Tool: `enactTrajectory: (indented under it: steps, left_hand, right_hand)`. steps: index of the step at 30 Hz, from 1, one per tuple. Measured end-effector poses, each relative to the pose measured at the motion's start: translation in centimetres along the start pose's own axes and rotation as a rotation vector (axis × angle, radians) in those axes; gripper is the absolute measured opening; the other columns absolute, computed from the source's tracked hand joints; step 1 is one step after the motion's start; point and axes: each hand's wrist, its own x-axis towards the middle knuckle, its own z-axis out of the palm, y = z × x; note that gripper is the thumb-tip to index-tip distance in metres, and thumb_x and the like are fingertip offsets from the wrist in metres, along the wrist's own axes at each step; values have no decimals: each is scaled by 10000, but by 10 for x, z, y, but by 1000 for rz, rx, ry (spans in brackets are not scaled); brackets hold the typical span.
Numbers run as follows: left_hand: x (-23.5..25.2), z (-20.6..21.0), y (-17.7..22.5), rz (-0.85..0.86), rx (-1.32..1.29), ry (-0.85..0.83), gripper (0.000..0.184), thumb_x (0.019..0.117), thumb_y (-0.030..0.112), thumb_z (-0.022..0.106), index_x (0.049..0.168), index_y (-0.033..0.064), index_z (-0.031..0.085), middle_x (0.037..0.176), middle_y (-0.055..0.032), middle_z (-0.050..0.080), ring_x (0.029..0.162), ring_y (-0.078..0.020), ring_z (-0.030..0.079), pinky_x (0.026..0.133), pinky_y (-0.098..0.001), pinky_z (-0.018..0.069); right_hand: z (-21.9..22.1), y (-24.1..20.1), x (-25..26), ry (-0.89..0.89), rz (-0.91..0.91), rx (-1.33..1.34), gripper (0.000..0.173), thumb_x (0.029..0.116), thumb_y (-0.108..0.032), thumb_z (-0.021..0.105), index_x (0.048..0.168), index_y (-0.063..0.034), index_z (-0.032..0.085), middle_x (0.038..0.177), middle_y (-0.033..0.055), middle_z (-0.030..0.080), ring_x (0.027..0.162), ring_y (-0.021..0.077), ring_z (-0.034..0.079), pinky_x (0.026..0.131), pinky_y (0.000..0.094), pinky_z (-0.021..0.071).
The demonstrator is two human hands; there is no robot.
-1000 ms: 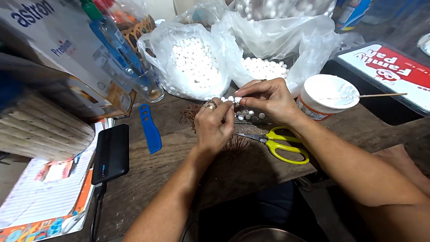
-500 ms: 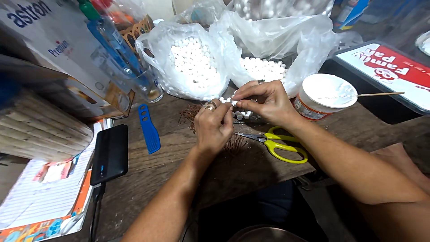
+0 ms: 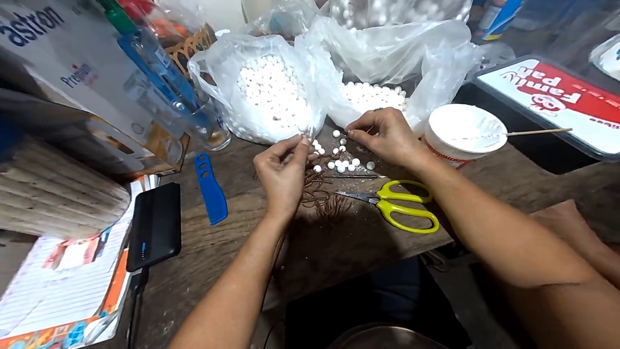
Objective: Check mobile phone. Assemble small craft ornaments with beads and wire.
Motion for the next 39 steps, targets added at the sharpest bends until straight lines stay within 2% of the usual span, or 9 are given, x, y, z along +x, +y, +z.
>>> enactTrajectory:
  steps: [4,9,15,18,22,25,28,32,39]
  left_hand:
    - [1,3,5,-221,-185,33,98,999,36,623,965,45,715,755,18,730,634,-64,696,625,-215,596]
    - [2,1,15,-362,-277,6,197,1009,20,539,866,103,646,797,-8,740,694,-100,731,662,-235,613]
    - [3,-2,19,-385,-304,-34,209,1055,100,478,923,118,639,826,-27,754,705,-101,736,651,-222,602]
    - [1,-2,18,-357,-317,-44,198,1063,129,512,944,109,670,815,-13,745,685,-76,717,630,-201,587]
    - [1,-2,17,-352,-331,-51,154,1036,91,575,932,97,689,827,-18,753,695,-67,718,638,-195,587]
    - [1,-2,16,-333,-336,-54,133,1013,52,611,919,91,698,821,-18,758,697,-78,726,653,-207,600]
    - [0,-1,13,-267,-320,-86,151,998,23,621,903,92,715,826,3,756,706,-74,726,680,-218,610]
    - [-1,-1,12,-224,-250,-111,150,975,-26,617,934,76,718,834,10,743,706,-71,712,688,-223,606]
    - [-2,0,9,-46,-104,-125,118,936,-50,655,940,62,690,848,39,710,695,-22,681,668,-192,591]
  right_hand:
    - [1,0,-1,-140,39,-102,161,976,-80,641,997,25,762,926,171,706,837,256,676,797,432,536]
    - [-13,-4,0,-194,97,-102,126,967,-96,675,951,-3,759,867,110,710,779,168,659,761,374,533]
    - [-22,0,0,-392,53,-126,97,934,-114,720,934,-32,772,808,83,692,738,173,648,717,398,528]
    - [-19,-5,0,-476,115,-168,110,911,-124,760,984,-44,776,846,95,702,779,223,661,748,470,541]
    - [-15,-2,-1,-459,86,-187,69,909,-118,756,905,-51,769,808,94,692,760,233,651,726,483,526]
    - [-20,-4,-3,-259,56,-20,83,888,-65,735,946,-8,750,815,85,690,712,147,647,692,355,547]
    - [-17,-14,-4,-79,81,404,174,844,17,711,1016,-11,704,824,-18,698,686,9,652,654,182,570]
    - [-10,-23,-4,-22,146,797,247,853,108,623,1036,-54,662,829,-35,712,689,64,697,678,238,623]
    - [-2,-29,-7,-58,204,1094,308,868,161,542,1020,-45,712,895,15,749,779,89,730,752,246,629]
